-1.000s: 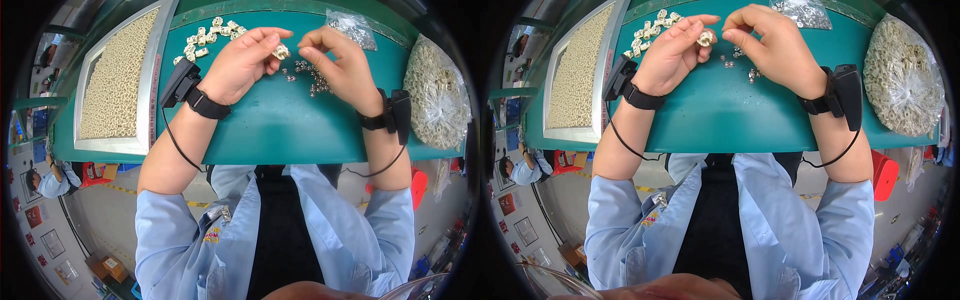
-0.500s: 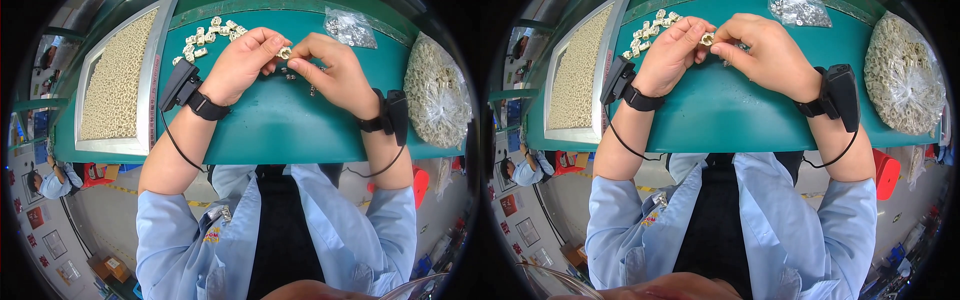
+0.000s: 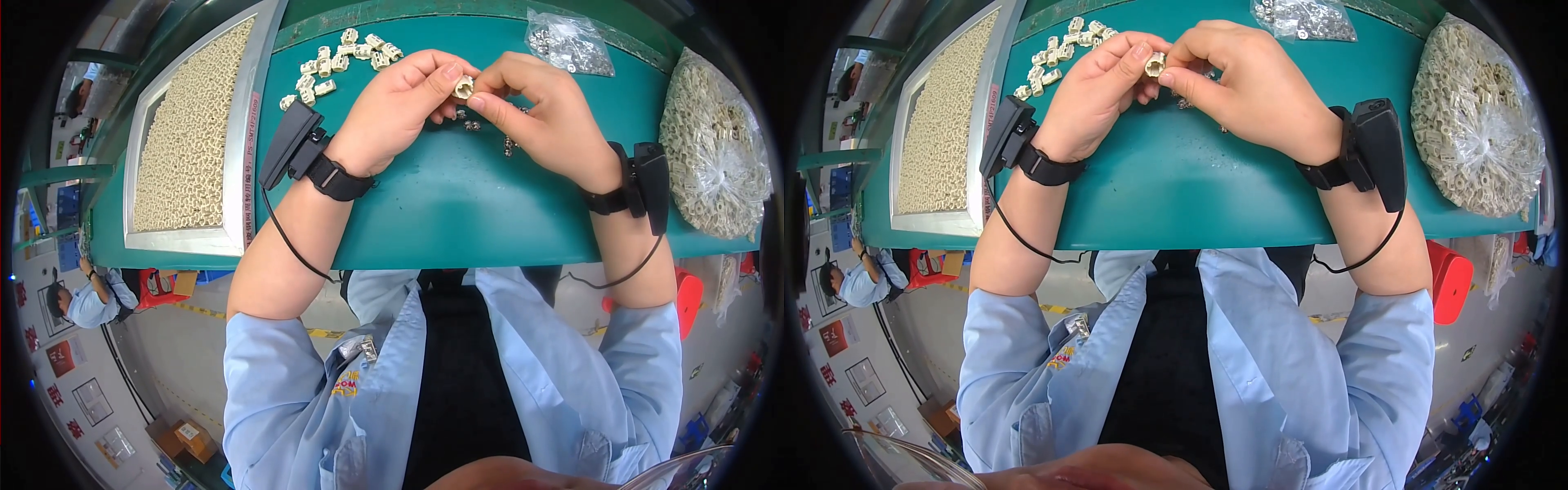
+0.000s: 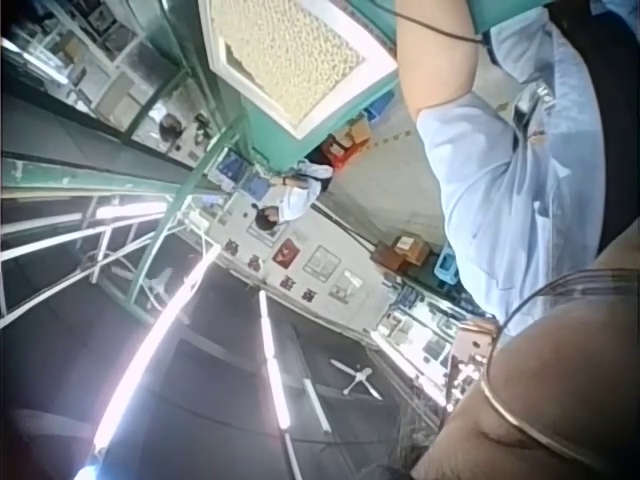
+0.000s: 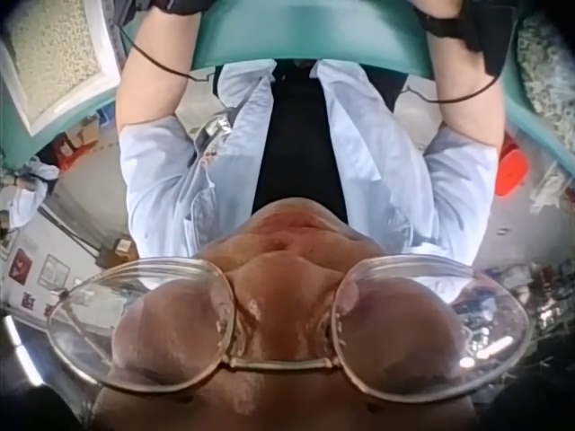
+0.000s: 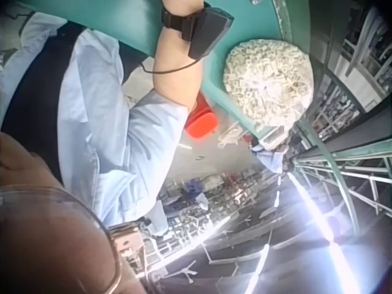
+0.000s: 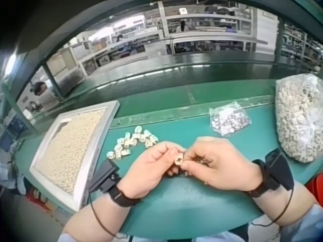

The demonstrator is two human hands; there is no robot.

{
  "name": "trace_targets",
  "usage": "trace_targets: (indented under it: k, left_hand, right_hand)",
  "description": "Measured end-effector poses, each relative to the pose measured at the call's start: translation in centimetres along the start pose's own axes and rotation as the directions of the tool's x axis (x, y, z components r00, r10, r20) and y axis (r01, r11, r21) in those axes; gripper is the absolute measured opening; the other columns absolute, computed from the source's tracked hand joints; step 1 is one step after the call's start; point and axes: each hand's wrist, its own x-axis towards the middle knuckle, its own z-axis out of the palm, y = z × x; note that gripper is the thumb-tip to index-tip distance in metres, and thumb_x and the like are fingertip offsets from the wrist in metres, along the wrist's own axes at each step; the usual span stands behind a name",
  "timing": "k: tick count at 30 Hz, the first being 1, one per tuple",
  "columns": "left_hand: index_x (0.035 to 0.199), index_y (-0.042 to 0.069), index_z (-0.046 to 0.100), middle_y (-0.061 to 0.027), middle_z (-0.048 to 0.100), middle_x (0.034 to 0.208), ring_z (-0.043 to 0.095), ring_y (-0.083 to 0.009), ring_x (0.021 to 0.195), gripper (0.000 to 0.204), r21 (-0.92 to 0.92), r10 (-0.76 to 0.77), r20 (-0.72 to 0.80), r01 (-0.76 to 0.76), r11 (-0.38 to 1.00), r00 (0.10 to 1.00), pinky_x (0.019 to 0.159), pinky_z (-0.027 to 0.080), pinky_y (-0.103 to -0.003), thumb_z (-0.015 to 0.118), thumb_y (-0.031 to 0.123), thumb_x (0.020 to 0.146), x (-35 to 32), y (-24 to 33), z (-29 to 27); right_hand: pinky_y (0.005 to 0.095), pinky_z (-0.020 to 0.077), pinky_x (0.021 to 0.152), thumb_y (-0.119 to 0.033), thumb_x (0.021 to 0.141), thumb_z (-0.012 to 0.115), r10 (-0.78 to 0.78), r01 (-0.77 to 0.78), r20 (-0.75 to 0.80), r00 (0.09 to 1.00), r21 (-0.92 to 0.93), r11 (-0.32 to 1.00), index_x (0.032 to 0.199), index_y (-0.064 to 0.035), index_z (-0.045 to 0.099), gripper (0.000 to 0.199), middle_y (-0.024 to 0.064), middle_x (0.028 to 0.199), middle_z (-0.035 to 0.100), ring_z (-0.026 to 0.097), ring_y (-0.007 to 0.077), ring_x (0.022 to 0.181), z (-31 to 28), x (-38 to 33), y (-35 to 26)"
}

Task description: The person picks up a plastic housing and a metal component by hand, inserts the component into the housing, and places the assembled unit on the table. This process is repeated, with the person occasionally reaching into a tray to retrieve more housings.

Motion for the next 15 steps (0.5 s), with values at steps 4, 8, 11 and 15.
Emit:
trace_targets:
  k: [4, 8, 11, 15]
  left_hand:
    - [0.109, 0.007, 0.057, 0.0016, 0.057, 0.089, 0.049, -0.0071, 0.077, 0.026, -0.028, -0.007, 0.028, 0.008, 1.000, 1.000, 0.072, 0.042, -0.021, 0.049, 0.030, 0.099, -0.01, -0.10, -0.24]
    - [0.109, 0.008, 0.056, 0.0014, 0.057, 0.089, 0.049, -0.0071, 0.078, 0.024, -0.064, -0.008, 0.008, 0.008, 0.998, 1.000, 0.072, 0.043, -0.021, 0.051, 0.029, 0.098, -0.03, -0.09, -0.24]
    - [0.108, 0.008, 0.056, 0.0014, 0.057, 0.089, 0.050, -0.0071, 0.078, 0.023, -0.083, 0.003, 0.002, -0.003, 0.997, 1.000, 0.072, 0.043, -0.021, 0.052, 0.027, 0.098, 0.04, -0.09, -0.21]
    - [0.108, 0.006, 0.059, 0.0018, 0.061, 0.089, 0.053, -0.0052, 0.075, 0.022, -0.037, 0.065, -0.014, -0.066, 0.997, 0.998, 0.069, 0.045, -0.020, 0.058, 0.024, 0.095, -0.11, 0.25, 0.00]
  right_hand:
    - [0.0277, 0.0465, 0.067, -0.011, 0.085, 0.067, 0.091, -0.091, 0.005, 0.996, 0.034, 0.995, 0.087, 0.0006, 0.062, 0.013, 0.0067, 0.080, 0.059, 0.058, 0.0162, 0.073, -0.05, 0.00, -0.38]
    - [0.0276, 0.0465, 0.067, -0.012, 0.085, 0.067, 0.076, -0.076, -0.002, 0.997, 0.029, 0.997, 0.086, 0.0008, 0.062, 0.013, 0.0066, 0.079, 0.059, 0.058, 0.0163, 0.073, -0.05, 0.03, -0.46]
    - [0.0275, 0.0464, 0.067, -0.012, 0.085, 0.067, 0.051, -0.051, -0.002, 0.999, 0.005, 0.999, 0.086, 0.0008, 0.062, 0.014, 0.0066, 0.079, 0.059, 0.058, 0.0161, 0.073, -0.09, 0.04, -0.36]
    - [0.0272, 0.0463, 0.067, -0.012, 0.085, 0.067, 0.094, -0.094, 0.003, 0.996, 0.033, 0.995, 0.086, 0.0009, 0.062, 0.014, 0.0065, 0.079, 0.059, 0.057, 0.0157, 0.073, -0.06, 0.06, -0.33]
